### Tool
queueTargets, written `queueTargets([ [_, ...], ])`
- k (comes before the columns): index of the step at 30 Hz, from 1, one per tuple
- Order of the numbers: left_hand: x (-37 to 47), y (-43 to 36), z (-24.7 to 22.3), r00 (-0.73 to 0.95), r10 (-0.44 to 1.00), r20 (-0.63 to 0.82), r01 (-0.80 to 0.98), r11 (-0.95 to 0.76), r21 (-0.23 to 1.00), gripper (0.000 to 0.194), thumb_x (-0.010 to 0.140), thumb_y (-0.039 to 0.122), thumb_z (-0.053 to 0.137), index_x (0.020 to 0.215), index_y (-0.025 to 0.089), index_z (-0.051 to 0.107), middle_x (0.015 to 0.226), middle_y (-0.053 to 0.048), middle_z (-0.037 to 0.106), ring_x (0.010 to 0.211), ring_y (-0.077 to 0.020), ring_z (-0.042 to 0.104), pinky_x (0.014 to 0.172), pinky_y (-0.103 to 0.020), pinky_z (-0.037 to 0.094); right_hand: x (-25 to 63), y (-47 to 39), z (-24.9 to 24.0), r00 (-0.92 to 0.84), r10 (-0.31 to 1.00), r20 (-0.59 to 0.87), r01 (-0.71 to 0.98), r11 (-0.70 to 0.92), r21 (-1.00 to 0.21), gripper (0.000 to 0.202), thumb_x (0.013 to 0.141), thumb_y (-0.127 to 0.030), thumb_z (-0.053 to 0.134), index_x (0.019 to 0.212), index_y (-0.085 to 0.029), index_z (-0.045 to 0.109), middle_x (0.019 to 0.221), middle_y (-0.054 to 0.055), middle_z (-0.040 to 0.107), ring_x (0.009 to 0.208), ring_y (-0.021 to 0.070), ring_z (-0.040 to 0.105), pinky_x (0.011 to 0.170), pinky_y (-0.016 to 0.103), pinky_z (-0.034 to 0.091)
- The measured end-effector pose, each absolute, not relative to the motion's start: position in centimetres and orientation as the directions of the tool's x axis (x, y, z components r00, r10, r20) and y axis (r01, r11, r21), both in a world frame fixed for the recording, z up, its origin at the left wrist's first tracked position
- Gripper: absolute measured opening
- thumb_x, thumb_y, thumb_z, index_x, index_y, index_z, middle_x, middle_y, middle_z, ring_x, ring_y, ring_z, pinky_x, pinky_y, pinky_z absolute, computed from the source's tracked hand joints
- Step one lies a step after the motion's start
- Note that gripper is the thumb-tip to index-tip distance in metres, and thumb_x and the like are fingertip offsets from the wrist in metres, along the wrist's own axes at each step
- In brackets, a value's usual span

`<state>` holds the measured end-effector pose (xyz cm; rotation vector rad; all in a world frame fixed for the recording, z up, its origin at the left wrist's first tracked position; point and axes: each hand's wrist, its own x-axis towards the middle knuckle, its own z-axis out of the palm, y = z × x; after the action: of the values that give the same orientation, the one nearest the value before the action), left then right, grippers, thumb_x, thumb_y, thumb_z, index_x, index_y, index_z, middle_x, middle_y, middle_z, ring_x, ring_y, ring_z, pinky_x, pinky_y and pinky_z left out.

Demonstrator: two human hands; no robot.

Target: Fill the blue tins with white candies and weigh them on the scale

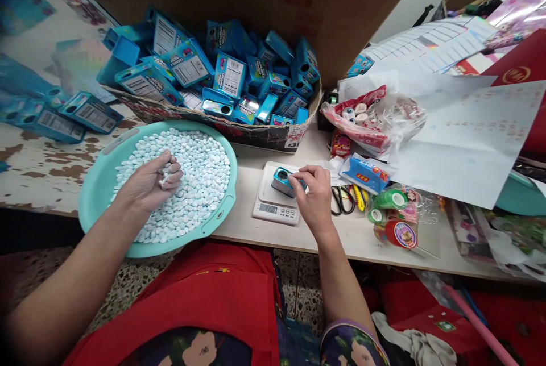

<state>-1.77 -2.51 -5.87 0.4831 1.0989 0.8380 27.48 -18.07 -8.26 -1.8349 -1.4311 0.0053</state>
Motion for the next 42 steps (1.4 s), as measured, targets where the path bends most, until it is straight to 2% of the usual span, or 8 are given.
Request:
queueTargets([
  [5, -1.8, -2.4, -5.7, 0.203, 0.787, -0.583, -0.386, 0.611, 0.691, 0.025, 0.098, 0.024, 0.05, 0.075, 0.015, 0.052, 0.055, 0.004, 0.047, 0.04, -0.0054, 0.041, 0.033, -0.014, 0.028, 27.3, -17.0, -7.9, 0.317, 0.846, 0.429, 0.8, 0.004, -0.6, 0.02, 0.091, -0.039, 0.064, 0.103, -0.026, 0.074, 0.118, 0.01, 0.065, 0.113, 0.0269, 0.057, 0.101, 0.048, 0.044],
  [10, -2.1, -2.4, -6.0, 0.171, 0.772, -0.612, -0.5, 0.604, 0.621, 0.034, 0.102, 0.033, 0.044, 0.074, 0.016, 0.051, 0.053, 0.003, 0.048, 0.037, -0.0041, 0.041, 0.033, -0.012, 0.028, 27.8, -18.5, -10.3, 0.52, 0.822, 0.233, 0.581, -0.14, -0.802, 0.063, 0.068, -0.055, 0.083, 0.118, -0.022, 0.064, 0.115, 0.009, 0.067, 0.104, 0.027, 0.063, 0.092, 0.046, 0.051],
  [16, -0.2, -3.4, -3.1, 0.249, 0.789, -0.562, -0.543, 0.594, 0.593, 0.038, 0.097, 0.041, 0.056, 0.069, 0.017, 0.049, 0.046, 0.008, 0.037, 0.032, -0.0023, 0.031, 0.031, -0.014, 0.021, 24.0, -18.5, -8.1, 0.587, 0.756, 0.288, 0.509, -0.069, -0.858, 0.045, 0.066, -0.05, 0.086, 0.098, -0.023, 0.069, 0.091, 0.002, 0.07, 0.081, 0.021, 0.066, 0.076, 0.036, 0.054],
  [21, 2.3, -4.5, 1.6, 0.217, 0.942, -0.256, -0.514, 0.334, 0.79, 0.048, 0.085, 0.054, 0.068, 0.063, 0.019, 0.044, 0.049, 0.009, 0.032, 0.033, -0.0023, 0.028, 0.032, -0.018, 0.019, 18.3, -15.2, -2.4, 0.312, 0.9, 0.305, 0.539, 0.097, -0.837, 0.042, 0.067, -0.048, 0.086, 0.098, -0.025, 0.07, 0.087, 0.001, 0.072, 0.077, 0.0195, 0.066, 0.073, 0.033, 0.054],
  [26, 2.3, -4.8, 1.6, 0.127, 0.992, 0.023, -0.411, 0.031, 0.911, 0.053, 0.079, 0.058, 0.072, 0.058, 0.019, 0.043, 0.051, 0.005, 0.042, 0.044, -0.0068, 0.047, 0.043, -0.022, 0.036, 14.8, -12.0, -1.4, 0.135, 0.949, 0.286, 0.527, 0.175, -0.831, 0.036, 0.071, -0.044, 0.084, 0.096, -0.022, 0.069, 0.092, 0.002, 0.073, 0.082, 0.0206, 0.068, 0.076, 0.032, 0.052],
  [31, 1.5, -4.4, 0.4, 0.145, 0.985, 0.097, -0.339, -0.043, 0.94, 0.049, 0.08, 0.055, 0.073, 0.059, 0.019, 0.048, 0.053, 0.003, 0.048, 0.047, -0.0081, 0.05, 0.046, -0.024, 0.036, 14.0, -11.1, -1.7, 0.099, 0.954, 0.282, 0.559, 0.181, -0.809, 0.034, 0.073, -0.041, 0.083, 0.096, -0.021, 0.068, 0.093, 0.003, 0.073, 0.085, 0.0217, 0.068, 0.076, 0.032, 0.05],
  [37, 1.5, -3.7, 0.3, 0.179, 0.98, 0.091, -0.361, -0.021, 0.932, 0.055, 0.074, 0.057, 0.077, 0.059, 0.02, 0.04, 0.05, 0.007, 0.031, 0.04, -0.0054, 0.028, 0.038, -0.024, 0.018, 13.7, -10.9, -1.9, 0.106, 0.958, 0.267, 0.556, 0.166, -0.814, 0.034, 0.072, -0.042, 0.083, 0.095, -0.023, 0.067, 0.093, 0.003, 0.074, 0.084, 0.0209, 0.068, 0.074, 0.032, 0.05],
  [42, 1.3, -3.5, -0.2, 0.173, 0.981, 0.086, -0.312, -0.029, 0.95, 0.051, 0.077, 0.059, 0.074, 0.061, 0.02, 0.045, 0.051, 0.006, 0.034, 0.044, -0.0072, 0.032, 0.041, -0.024, 0.025, 13.7, -10.7, -2.5, 0.114, 0.965, 0.238, 0.528, 0.144, -0.837, 0.036, 0.07, -0.042, 0.083, 0.096, -0.023, 0.067, 0.094, 0.002, 0.074, 0.083, 0.0207, 0.068, 0.073, 0.031, 0.05],
])
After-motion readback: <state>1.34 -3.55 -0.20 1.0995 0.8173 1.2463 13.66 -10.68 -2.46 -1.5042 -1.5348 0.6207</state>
